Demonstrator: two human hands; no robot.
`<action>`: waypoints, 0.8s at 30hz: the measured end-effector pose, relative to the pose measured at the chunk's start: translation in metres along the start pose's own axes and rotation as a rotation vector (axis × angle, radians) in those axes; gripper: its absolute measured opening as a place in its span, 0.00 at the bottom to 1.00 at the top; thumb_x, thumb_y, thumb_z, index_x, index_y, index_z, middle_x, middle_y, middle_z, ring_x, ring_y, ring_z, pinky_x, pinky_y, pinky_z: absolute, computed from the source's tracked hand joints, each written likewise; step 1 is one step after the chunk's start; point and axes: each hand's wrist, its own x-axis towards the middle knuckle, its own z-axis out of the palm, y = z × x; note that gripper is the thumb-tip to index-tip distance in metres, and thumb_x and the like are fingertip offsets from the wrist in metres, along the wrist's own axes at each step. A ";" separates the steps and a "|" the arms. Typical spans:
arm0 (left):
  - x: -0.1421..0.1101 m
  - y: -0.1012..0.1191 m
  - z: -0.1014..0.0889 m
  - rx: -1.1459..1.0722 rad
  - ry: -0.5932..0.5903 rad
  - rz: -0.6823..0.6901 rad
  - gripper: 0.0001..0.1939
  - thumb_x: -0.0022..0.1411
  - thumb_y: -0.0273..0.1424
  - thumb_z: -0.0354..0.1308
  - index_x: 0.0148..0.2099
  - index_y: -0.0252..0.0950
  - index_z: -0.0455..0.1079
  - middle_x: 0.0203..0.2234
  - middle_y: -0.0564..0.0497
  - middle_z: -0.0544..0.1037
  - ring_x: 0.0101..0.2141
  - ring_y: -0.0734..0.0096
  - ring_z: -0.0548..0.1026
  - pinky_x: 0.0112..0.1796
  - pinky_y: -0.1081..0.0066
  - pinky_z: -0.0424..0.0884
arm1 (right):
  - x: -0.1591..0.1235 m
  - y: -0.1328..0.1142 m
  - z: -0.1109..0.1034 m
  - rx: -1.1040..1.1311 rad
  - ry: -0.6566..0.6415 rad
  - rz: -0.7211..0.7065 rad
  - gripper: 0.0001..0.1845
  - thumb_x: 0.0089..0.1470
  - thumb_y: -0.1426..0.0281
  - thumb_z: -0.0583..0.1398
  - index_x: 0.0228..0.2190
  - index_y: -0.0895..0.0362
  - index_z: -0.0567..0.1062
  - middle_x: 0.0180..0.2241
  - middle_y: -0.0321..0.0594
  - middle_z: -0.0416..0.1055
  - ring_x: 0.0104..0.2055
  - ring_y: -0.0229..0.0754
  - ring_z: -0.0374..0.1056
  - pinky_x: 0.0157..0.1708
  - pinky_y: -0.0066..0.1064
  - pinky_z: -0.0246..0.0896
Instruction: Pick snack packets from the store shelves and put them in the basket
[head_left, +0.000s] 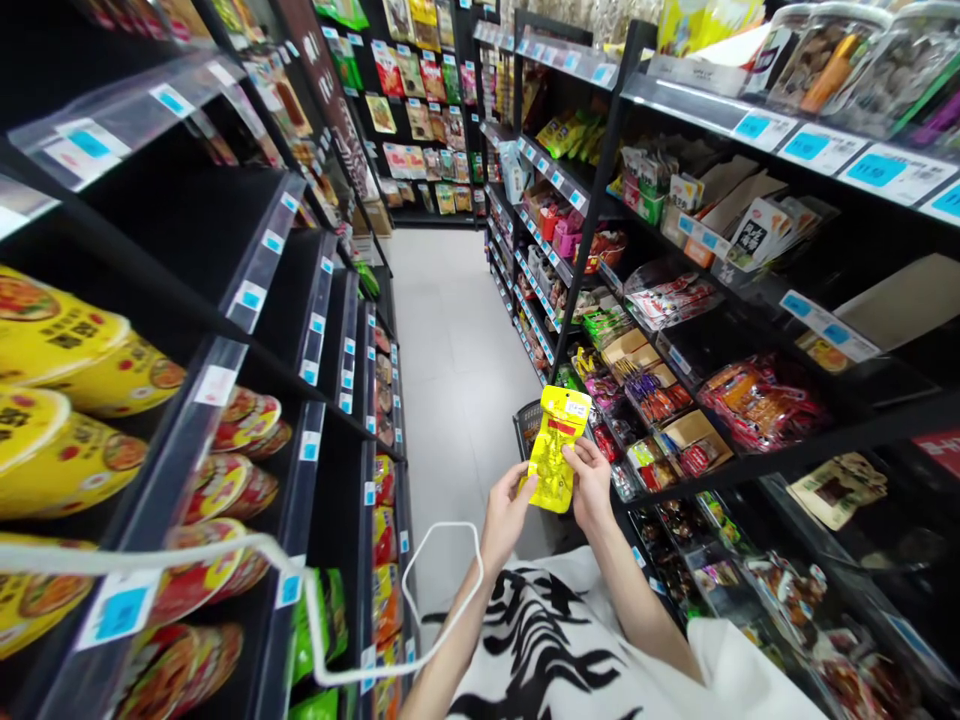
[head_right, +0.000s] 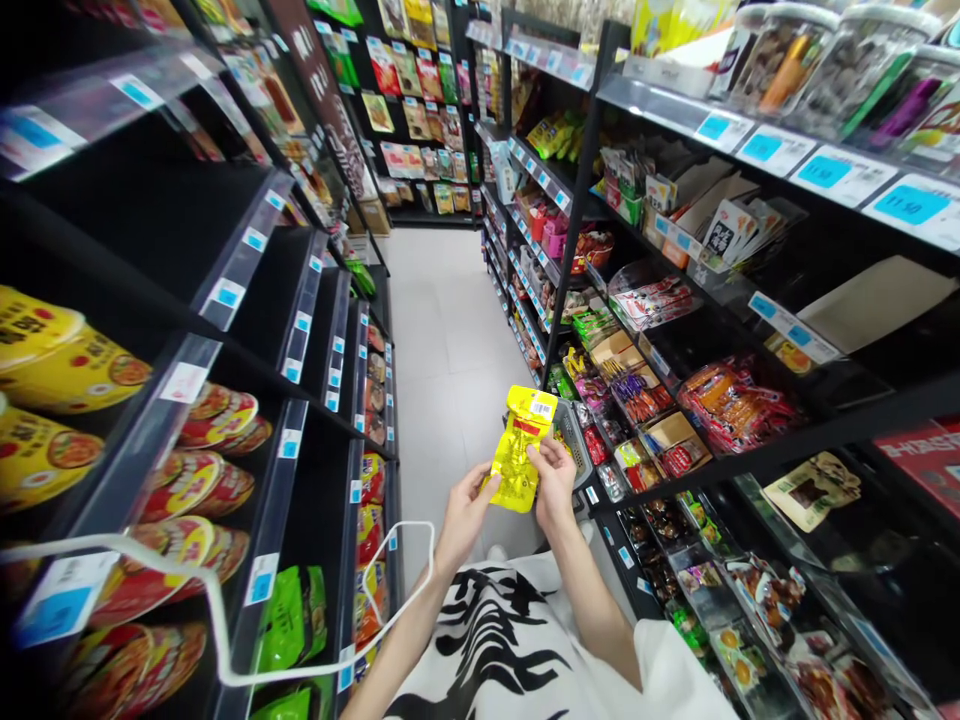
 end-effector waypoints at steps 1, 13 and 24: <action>0.001 0.000 -0.001 0.022 0.020 -0.002 0.21 0.59 0.40 0.65 0.51 0.33 0.76 0.45 0.42 0.82 0.45 0.58 0.79 0.46 0.65 0.73 | 0.001 0.000 -0.001 -0.001 0.001 -0.003 0.23 0.36 0.70 0.75 0.36 0.56 0.76 0.32 0.36 0.78 0.33 0.40 0.74 0.39 0.32 0.69; -0.002 -0.001 0.004 0.041 0.128 0.029 0.15 0.56 0.39 0.67 0.42 0.34 0.76 0.35 0.47 0.82 0.37 0.65 0.78 0.39 0.70 0.72 | 0.003 0.000 -0.006 -0.034 -0.042 0.015 0.22 0.38 0.68 0.74 0.37 0.56 0.76 0.34 0.37 0.78 0.34 0.39 0.74 0.36 0.29 0.68; 0.004 -0.006 0.000 -0.027 0.161 -0.063 0.17 0.52 0.41 0.69 0.37 0.33 0.76 0.29 0.49 0.81 0.31 0.66 0.77 0.35 0.70 0.70 | 0.001 -0.001 -0.007 -0.036 -0.080 0.036 0.21 0.38 0.68 0.74 0.36 0.56 0.77 0.34 0.37 0.79 0.36 0.40 0.74 0.38 0.29 0.67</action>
